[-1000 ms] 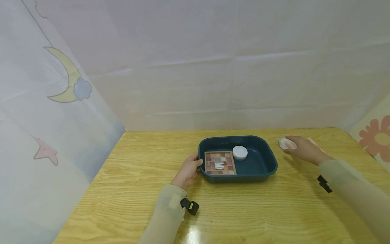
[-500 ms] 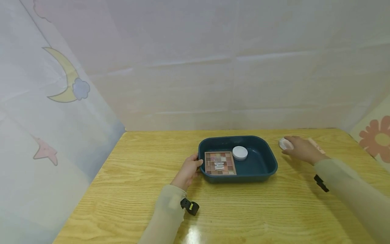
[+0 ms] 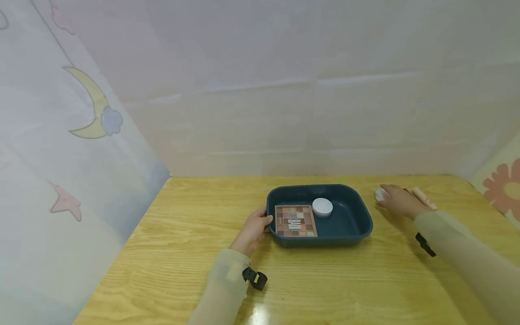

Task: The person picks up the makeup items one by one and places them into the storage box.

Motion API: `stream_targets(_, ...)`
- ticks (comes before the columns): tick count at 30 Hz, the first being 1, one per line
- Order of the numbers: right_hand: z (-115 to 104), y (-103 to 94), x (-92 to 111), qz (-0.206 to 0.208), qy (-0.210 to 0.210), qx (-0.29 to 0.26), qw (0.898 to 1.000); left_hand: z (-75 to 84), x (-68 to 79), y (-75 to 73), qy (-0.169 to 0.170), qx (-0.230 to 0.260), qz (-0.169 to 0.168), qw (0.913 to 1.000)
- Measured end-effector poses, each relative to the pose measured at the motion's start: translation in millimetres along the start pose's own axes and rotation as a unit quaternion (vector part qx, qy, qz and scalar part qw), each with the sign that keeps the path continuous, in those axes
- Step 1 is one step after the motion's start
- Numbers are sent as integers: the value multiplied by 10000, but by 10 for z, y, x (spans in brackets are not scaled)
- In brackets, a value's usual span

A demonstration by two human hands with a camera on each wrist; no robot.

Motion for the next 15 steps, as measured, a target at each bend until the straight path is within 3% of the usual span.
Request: stream_targets(15, 94, 22, -91, 151, 84, 366, 9992, 27, 11, 16, 65, 57, -26, 10000)
Point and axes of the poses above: each hand's wrist, its own x-axis away from the middle knuckle, its own y-axis out of the palm, z = x × y, the point moved 7 cm from there along -x, towards the middle knuckle, and after that the axes turned 10 degrees about -x, right-handed, at the moved point
